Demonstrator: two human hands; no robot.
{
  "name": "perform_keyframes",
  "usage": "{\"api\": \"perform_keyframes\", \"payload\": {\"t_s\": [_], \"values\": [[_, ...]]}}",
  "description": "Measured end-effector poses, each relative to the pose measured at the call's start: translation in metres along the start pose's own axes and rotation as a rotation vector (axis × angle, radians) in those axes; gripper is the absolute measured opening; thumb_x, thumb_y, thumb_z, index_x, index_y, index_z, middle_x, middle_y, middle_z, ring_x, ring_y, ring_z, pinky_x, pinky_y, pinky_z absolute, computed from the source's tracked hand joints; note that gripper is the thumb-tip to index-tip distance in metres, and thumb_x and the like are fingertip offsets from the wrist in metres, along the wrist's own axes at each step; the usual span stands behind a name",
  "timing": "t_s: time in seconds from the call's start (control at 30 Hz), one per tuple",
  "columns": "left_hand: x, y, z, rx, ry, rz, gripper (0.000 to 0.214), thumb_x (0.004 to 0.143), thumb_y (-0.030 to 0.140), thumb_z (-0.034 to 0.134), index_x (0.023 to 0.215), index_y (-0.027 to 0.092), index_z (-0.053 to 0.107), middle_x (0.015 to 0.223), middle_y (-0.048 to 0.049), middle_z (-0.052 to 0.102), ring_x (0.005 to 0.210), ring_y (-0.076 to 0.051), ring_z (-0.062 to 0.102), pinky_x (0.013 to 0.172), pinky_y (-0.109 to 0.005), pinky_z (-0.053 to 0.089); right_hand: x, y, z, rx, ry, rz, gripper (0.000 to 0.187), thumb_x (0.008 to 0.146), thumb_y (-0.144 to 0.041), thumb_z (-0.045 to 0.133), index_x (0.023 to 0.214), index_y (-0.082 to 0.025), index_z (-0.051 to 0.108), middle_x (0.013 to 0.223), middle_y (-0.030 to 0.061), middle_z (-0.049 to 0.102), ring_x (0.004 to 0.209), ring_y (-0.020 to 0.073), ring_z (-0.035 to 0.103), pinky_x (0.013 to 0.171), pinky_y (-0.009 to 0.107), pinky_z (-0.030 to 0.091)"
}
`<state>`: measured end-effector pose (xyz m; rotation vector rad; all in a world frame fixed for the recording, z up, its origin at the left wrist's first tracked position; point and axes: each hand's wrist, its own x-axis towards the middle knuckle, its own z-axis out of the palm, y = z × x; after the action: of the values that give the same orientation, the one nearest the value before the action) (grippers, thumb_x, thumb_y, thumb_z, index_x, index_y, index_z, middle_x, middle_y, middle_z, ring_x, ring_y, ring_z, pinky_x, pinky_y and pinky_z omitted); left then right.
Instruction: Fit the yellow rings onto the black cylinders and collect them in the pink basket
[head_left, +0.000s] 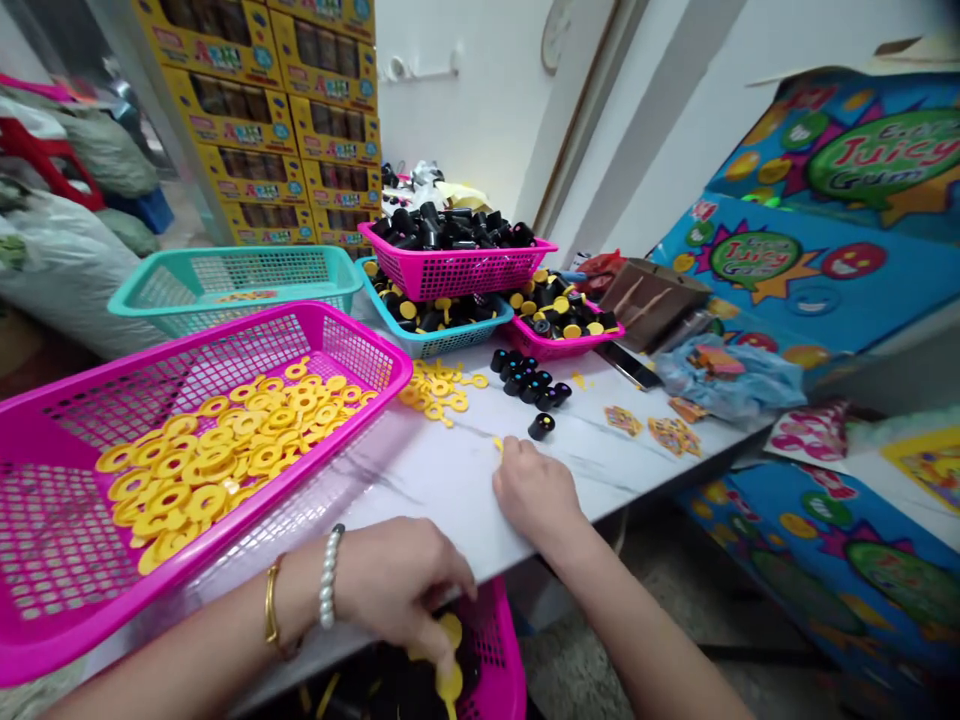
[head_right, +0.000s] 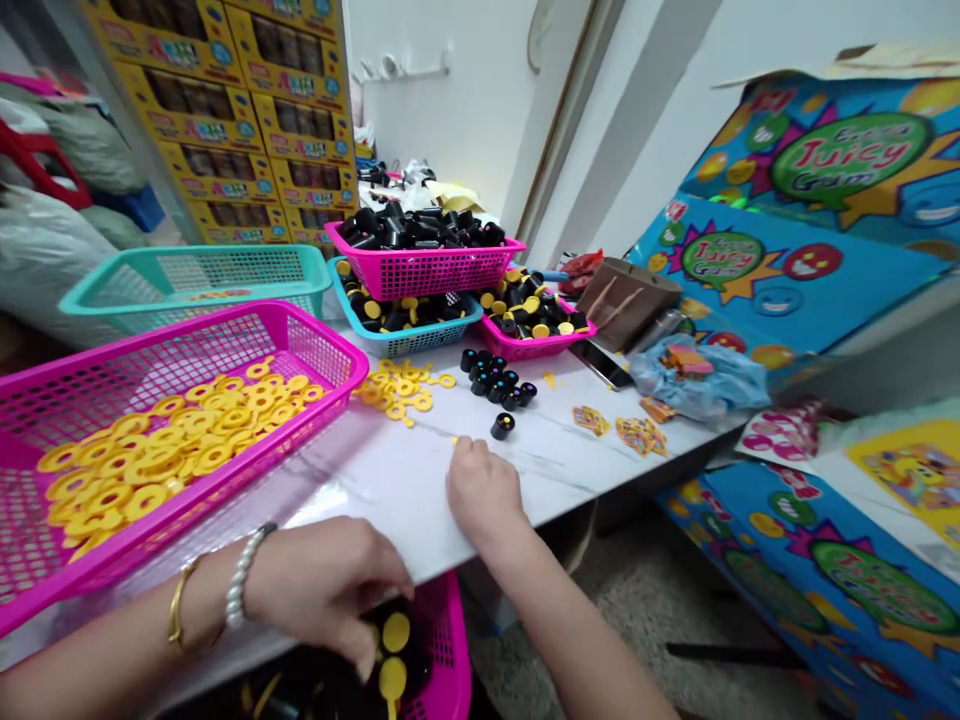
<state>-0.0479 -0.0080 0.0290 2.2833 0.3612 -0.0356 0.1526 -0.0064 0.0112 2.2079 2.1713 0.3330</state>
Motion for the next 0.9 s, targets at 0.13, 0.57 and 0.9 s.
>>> {"api": "perform_keyframes", "payload": {"t_s": [0.13, 0.57, 0.9], "values": [[0.023, -0.005, -0.005, -0.159, 0.23, -0.176, 0.039, 0.078, 0.047, 0.066, 0.105, 0.019, 0.066, 0.073, -0.0003, 0.066, 0.06, -0.012, 0.056, 0.055, -0.021, 0.04, -0.029, 0.029, 0.001, -0.108, -0.02, 0.035, 0.012, 0.083, -0.012, 0.048, 0.093, -0.013, 0.055, 0.075, 0.0102, 0.062, 0.061, 0.0267, 0.065, 0.047, 0.029, 0.039], [0.184, -0.04, -0.03, 0.062, 0.755, -0.344, 0.055, 0.071, 0.037, 0.071, 0.121, 0.02, 0.057, 0.112, -0.0101, 0.059, 0.096, -0.024, 0.059, 0.084, -0.034, 0.048, -0.032, 0.09, 0.021, 0.564, 0.115, 0.131, 0.006, 0.081, -0.024, 0.052, 0.077, -0.02, 0.051, 0.072, 0.0023, 0.059, 0.07, 0.0196, 0.059, 0.066, 0.03, 0.042], [0.094, -0.038, -0.015, 0.11, 0.631, -0.283, 0.026, 0.069, 0.029, 0.072, 0.093, 0.02, 0.068, 0.087, -0.0033, 0.061, 0.08, -0.018, 0.057, 0.073, -0.027, 0.045, -0.03, 0.085, 0.022, 1.482, -0.23, 0.275, 0.034, 0.078, -0.045, 0.066, 0.091, -0.014, 0.062, 0.06, 0.0008, 0.062, 0.044, 0.0089, 0.05, 0.044, 0.019, 0.04]]}}
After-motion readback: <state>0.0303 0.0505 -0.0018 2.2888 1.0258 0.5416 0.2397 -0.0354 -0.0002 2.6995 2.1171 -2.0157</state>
